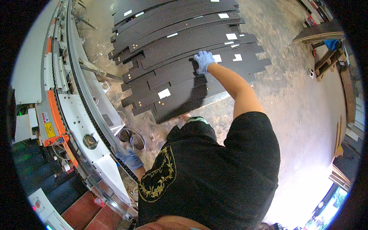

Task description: The person picks up a dark rectangular panel, carries it to a machine, and feeds it through for processing. They then stack the processed panels on a table.

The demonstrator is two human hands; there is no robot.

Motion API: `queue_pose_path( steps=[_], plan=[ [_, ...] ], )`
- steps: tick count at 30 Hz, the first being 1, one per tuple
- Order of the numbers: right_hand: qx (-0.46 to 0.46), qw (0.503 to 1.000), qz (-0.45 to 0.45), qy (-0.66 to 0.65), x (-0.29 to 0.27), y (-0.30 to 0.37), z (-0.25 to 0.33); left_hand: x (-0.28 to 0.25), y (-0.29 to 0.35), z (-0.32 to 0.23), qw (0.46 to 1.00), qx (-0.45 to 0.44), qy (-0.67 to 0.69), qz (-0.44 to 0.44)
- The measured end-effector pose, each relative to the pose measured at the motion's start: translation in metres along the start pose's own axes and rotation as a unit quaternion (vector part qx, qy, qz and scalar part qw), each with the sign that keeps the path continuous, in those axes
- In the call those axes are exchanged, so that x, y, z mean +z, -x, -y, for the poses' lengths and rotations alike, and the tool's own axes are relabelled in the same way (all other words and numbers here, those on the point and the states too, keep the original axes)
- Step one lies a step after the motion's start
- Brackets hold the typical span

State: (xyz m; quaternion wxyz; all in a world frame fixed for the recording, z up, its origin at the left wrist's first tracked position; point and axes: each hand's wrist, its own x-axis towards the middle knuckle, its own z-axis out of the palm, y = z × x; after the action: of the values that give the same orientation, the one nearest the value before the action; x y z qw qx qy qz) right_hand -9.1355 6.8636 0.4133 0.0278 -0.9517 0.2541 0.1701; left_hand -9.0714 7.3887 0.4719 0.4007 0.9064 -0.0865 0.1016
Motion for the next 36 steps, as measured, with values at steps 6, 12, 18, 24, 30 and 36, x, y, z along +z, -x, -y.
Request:
queue_pose_path(
  steps=[6,12,18,24,30,36],
  plan=[
    [-0.131,0.987,-0.092,-0.019,0.035,0.019,0.004,0.017,0.012,-0.013,0.985,-0.049,0.161,-0.048],
    [-0.296,0.948,-0.108,-0.036,-0.022,0.07,0.122,0.007,0.013,-0.015,0.988,0.105,-0.042,0.108],
    [-0.524,0.821,-0.188,-0.128,-0.065,0.089,0.251,-0.087,0.004,-0.008,0.936,0.151,-0.282,0.15],
    [-0.618,0.746,-0.208,-0.133,-0.082,0.123,0.374,-0.202,0.058,0.045,0.936,0.103,-0.336,0.031],
    [-0.571,0.756,-0.183,-0.261,-0.061,0.158,0.454,-0.273,0.091,0.129,0.91,-0.127,-0.39,-0.063],
    [-0.51,0.825,-0.086,-0.228,-0.015,0.185,0.435,-0.311,0.077,0.227,0.893,-0.212,-0.367,-0.151]
  ],
)
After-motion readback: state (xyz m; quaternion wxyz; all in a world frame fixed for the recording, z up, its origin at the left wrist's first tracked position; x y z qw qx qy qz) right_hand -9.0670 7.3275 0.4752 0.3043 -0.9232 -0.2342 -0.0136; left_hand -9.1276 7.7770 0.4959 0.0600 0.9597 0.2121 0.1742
